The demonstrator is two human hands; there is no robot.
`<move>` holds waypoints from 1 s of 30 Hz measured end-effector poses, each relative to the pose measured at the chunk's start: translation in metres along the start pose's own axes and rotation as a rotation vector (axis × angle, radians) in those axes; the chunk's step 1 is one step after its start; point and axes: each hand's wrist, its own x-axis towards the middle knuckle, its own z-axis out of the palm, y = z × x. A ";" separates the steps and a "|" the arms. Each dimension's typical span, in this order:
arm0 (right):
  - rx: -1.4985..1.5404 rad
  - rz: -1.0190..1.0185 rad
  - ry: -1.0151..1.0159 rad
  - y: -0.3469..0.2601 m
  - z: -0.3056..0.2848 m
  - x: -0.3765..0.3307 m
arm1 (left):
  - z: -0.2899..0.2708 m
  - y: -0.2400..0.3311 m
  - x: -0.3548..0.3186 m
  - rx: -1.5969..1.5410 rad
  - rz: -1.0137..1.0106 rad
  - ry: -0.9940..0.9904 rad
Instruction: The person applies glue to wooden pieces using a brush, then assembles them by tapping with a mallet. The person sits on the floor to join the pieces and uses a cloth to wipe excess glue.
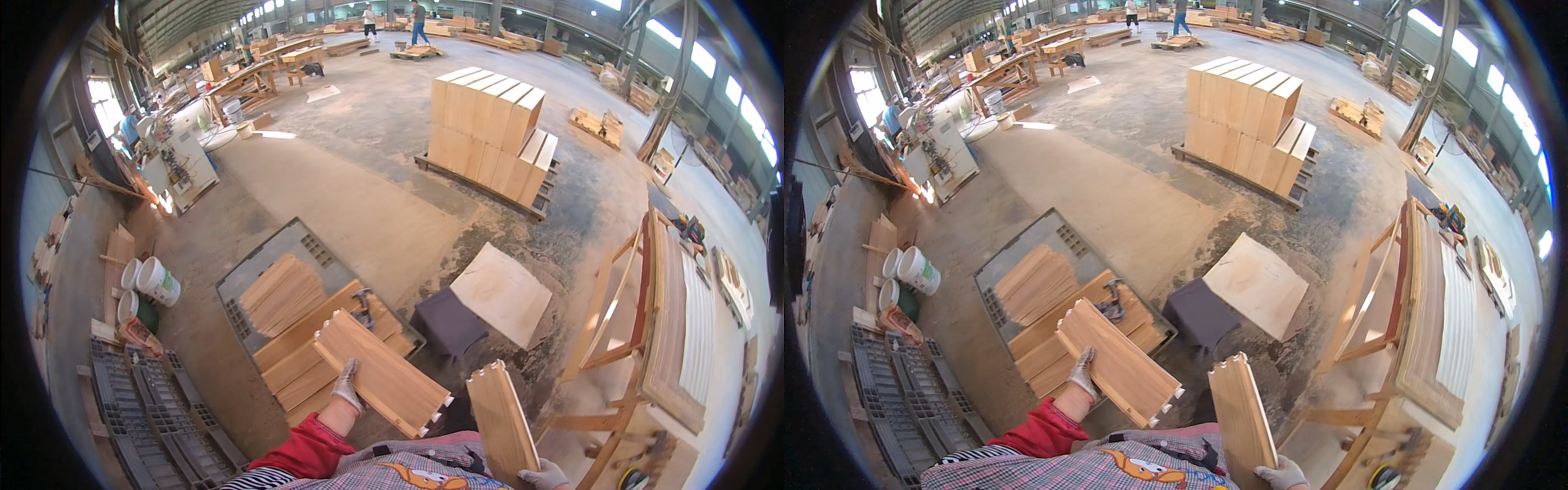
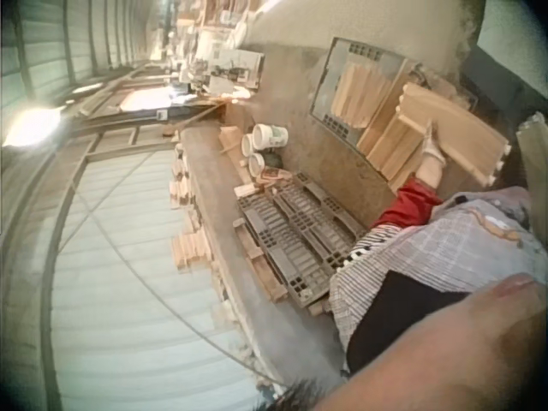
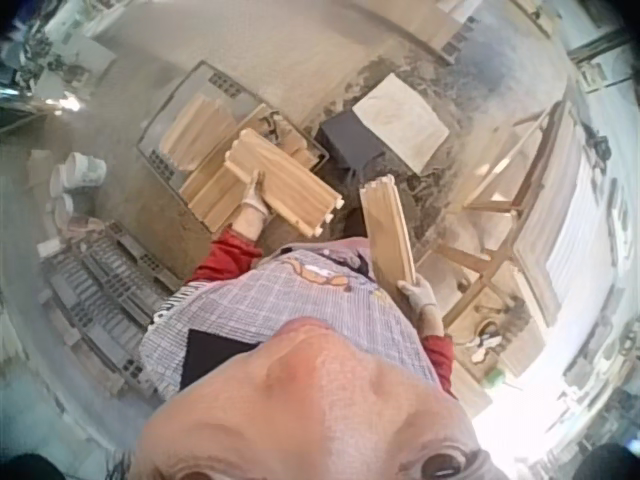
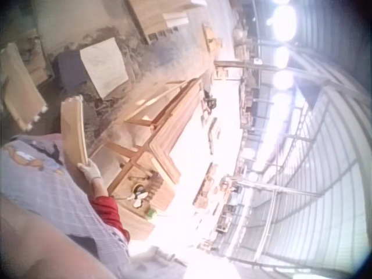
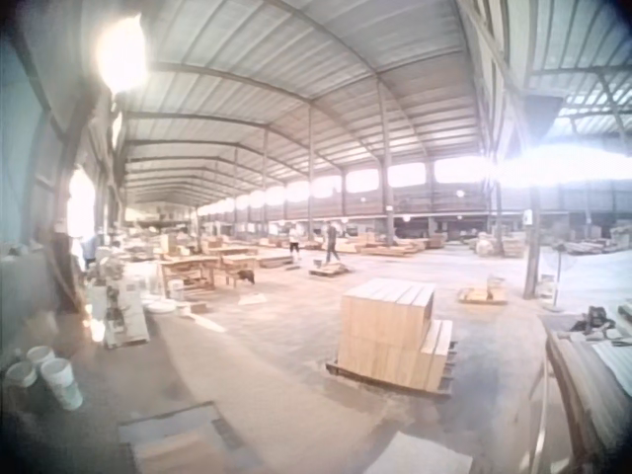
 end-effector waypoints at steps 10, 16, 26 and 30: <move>-0.190 0.044 -0.101 -0.169 -0.144 0.126 | 0.276 -0.048 0.114 0.144 -0.079 0.059; 0.055 0.148 -0.045 -0.220 -0.181 0.177 | 0.366 -0.056 0.173 0.157 -0.105 -0.037; 0.188 0.153 0.174 -0.292 -0.237 0.285 | 0.564 -0.052 0.300 0.246 -0.175 -0.094; 0.089 0.101 0.279 -0.281 -0.246 0.386 | 0.587 -0.062 0.438 0.269 -0.122 -0.286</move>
